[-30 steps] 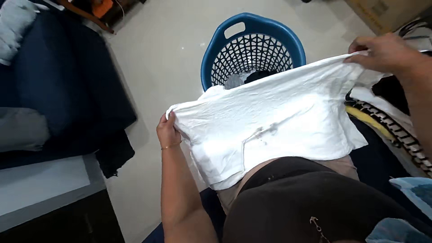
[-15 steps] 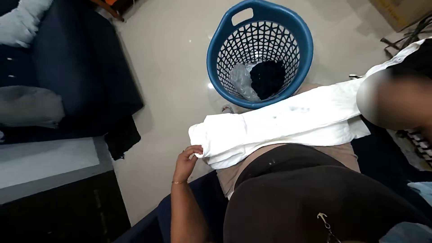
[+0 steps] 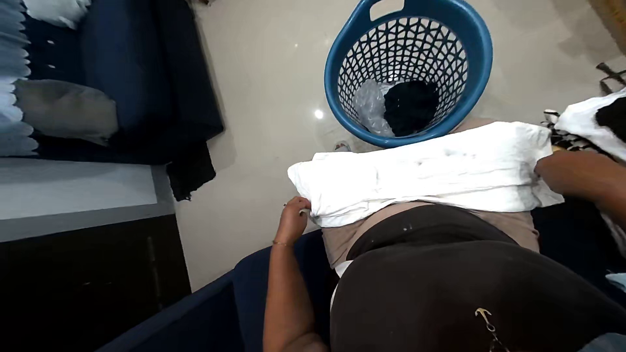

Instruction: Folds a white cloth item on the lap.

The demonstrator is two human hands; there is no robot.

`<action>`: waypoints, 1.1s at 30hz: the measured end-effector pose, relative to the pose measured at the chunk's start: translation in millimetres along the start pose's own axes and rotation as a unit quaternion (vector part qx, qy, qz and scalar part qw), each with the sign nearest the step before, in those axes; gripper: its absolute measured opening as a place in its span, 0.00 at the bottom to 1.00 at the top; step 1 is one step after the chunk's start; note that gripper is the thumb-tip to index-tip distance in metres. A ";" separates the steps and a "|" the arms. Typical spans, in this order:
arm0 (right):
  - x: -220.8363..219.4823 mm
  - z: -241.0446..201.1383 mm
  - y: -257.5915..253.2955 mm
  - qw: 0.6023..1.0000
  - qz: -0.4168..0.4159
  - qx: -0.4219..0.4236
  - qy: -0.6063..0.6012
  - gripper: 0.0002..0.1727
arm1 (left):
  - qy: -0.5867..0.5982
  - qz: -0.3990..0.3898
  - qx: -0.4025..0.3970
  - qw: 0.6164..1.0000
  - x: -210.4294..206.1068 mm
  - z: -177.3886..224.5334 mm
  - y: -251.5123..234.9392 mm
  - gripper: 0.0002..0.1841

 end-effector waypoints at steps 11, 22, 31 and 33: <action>5.4 -166.6 -63.6 0.792 0.003 0.373 -0.484 0.13 | 0.189 0.063 0.094 0.975 -14.9 26.2 -9.4 0.19; -7.2 -211.5 -72.5 0.803 0.003 0.436 -0.406 0.17 | 0.305 0.047 0.087 0.947 -20.0 3.9 12.2 0.21; -6.2 -210.5 -64.8 0.835 0.046 0.450 -0.315 0.41 | 0.188 0.033 0.155 0.969 -4.1 9.4 -7.3 0.25; -5.6 -211.2 -61.0 0.831 0.054 0.470 -0.293 0.43 | 0.252 0.063 0.135 0.956 -3.9 9.1 -14.0 0.23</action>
Point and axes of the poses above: each hand's wrist, its own y-axis away from the middle knuckle, its own x-axis out of the back of the hand, z = x × y, the point moved 2 cm from there along -y, towards the middle knuckle, and after that the axes turned 6 degrees about x, right-handed, at the moved point
